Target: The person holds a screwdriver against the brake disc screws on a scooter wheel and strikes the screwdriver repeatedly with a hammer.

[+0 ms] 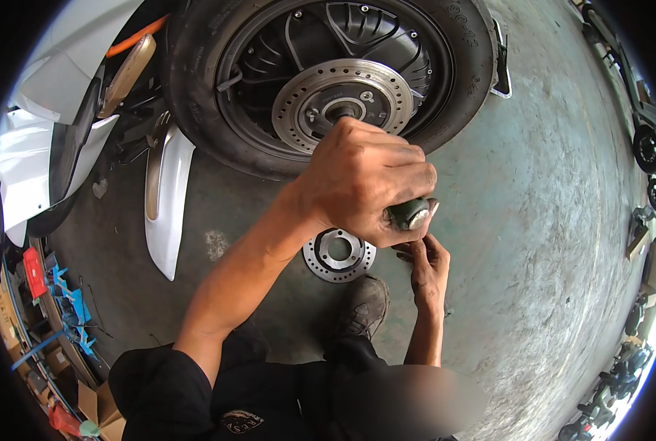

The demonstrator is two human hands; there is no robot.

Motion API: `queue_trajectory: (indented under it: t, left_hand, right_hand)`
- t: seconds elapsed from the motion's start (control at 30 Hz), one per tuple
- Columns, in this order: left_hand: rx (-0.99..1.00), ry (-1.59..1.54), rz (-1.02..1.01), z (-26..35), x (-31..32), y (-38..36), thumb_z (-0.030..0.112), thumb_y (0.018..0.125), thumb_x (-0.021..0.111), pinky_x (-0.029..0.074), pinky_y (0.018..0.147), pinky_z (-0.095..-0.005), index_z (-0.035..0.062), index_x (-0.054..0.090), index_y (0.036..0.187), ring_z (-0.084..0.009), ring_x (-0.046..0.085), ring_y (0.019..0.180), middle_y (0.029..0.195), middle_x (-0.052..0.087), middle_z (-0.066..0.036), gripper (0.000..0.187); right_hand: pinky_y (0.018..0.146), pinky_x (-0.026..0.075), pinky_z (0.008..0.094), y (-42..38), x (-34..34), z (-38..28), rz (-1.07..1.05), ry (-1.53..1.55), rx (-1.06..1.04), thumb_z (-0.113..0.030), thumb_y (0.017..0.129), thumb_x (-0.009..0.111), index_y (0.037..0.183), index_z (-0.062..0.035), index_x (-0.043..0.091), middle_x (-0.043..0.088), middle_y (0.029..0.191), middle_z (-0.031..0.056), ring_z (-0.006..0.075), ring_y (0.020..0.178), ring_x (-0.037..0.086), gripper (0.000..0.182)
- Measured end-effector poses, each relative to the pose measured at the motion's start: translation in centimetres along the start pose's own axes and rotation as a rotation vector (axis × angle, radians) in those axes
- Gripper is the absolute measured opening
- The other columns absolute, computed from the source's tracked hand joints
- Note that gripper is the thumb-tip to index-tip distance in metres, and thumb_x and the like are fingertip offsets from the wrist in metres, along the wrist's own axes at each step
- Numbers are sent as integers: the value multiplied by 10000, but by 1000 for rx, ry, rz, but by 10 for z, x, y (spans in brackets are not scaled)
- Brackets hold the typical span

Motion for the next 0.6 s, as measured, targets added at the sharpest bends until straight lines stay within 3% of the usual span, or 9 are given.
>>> queue_trajectory:
  t: [0.2,0.27,0.3,0.37,0.4,0.47,0.53,0.6]
  left_hand:
    - [-13,-10,118,2,-8,0,170,640,690,397,416,-318,93,553,573,-204,520,432,524,520,-27,171]
    - [1,-4,152,4,-9,-5,170,641,691,397,418,-316,92,551,559,-204,518,430,520,516,-27,180]
    - [2,-5,135,4,-6,-5,164,640,693,403,426,-317,92,556,561,-203,523,436,518,511,-26,174]
    - [9,-9,97,3,-1,-4,153,636,697,414,440,-319,94,565,564,-200,533,447,515,503,-23,161]
    - [-7,-34,73,1,0,-2,152,635,694,423,450,-326,94,564,582,-213,544,464,513,497,-27,151]
    - [-34,-23,71,-2,-4,-1,158,638,693,425,451,-328,96,560,587,-222,549,469,515,500,-31,155]
    - [-55,-12,68,-5,-7,2,163,642,692,427,452,-331,97,556,592,-231,553,474,518,503,-36,160]
    - [-138,-18,-96,-13,6,5,163,643,693,426,449,-338,104,544,591,-242,555,475,522,524,-41,169]
  right_hand:
    - [806,517,314,10,-14,23,29,19,15,-252,985,584,1109,59,633,705,992,137,210,881,676,339]
    - [875,501,367,17,-35,26,234,-392,-163,-274,940,636,1185,-2,621,680,1110,157,264,987,655,367]
    - [951,462,434,20,-41,35,338,-670,-215,-293,887,678,1243,-60,595,643,1170,154,320,1091,600,433]
    - [973,427,478,23,-42,54,378,-927,-261,-289,864,690,1255,-56,572,628,1138,147,362,1115,556,470]
    - [973,427,478,30,-44,65,381,-927,-274,-289,864,690,1255,-56,572,628,1138,147,362,1115,556,470]
    - [914,449,474,40,-28,92,154,-1048,-291,-263,880,673,1195,-31,586,622,1080,167,375,1048,572,400]
    - [860,462,466,42,-28,97,164,-1003,-352,-250,887,665,1172,-28,591,622,1067,183,381,1009,584,368]
    - [807,474,458,36,-29,90,171,-960,-408,-237,894,657,1149,-25,597,622,1054,199,387,969,595,337]
Point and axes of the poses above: each hand's wrist, its own y-axis towards the middle knuckle, its own x-axis out of the palm, z = x × y, the point moved 10 cm from there along y, towards the middle knuckle
